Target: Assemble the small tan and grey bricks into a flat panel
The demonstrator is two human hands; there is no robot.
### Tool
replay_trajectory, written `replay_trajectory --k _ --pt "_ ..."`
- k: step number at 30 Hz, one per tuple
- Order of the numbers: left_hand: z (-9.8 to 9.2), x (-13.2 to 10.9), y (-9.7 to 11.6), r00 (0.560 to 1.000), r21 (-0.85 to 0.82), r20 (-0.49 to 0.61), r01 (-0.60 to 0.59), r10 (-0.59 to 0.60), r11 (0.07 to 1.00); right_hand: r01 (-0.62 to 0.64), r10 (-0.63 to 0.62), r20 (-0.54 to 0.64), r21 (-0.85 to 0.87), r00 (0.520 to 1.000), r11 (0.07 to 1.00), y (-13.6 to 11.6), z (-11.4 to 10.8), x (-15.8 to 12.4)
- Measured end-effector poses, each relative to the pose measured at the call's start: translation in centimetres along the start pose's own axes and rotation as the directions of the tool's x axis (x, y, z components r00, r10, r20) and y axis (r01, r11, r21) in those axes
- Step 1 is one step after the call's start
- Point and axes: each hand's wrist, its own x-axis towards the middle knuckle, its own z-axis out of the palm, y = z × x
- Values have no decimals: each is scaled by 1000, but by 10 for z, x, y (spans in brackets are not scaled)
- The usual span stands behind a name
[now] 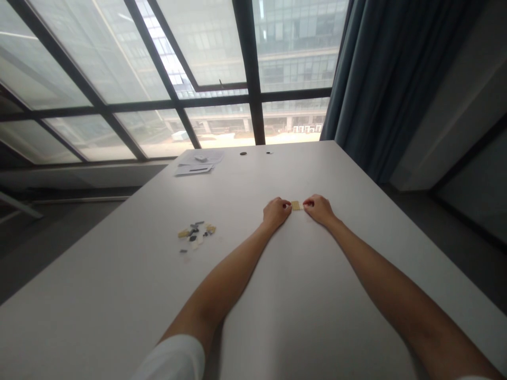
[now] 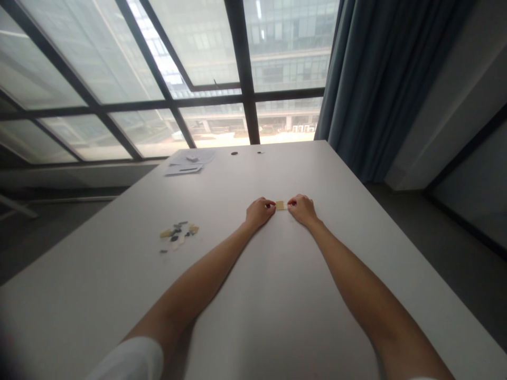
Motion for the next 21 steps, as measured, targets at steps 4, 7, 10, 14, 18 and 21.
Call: replay_trajectory --k 4,7,10,14,18,21 --pt "0 0 0 1000 -5 9 -1 1 1000 9 -9 -7 -1 1000 1000 1 1 0" --pt "1 1 -1 1000 -9 2 -7 7 1000 10 -10 -10 4 1000 1000 0 1 0" --pt "2 1 -2 1000 -11 -6 -13 13 1000 11 -11 -8 9 1000 1000 -1 0 -1" --pt "1 0 -2 1000 -11 -10 -11 11 1000 13 -13 -4 7 1000 1000 -1 -1 0" --pt "1 0 -2 1000 -10 -6 -11 11 1000 14 -14 -6 9 1000 1000 1 0 1" --pt "2 2 -3 1000 -11 -11 -13 13 1000 19 -19 -19 18 1000 1000 2 2 2"
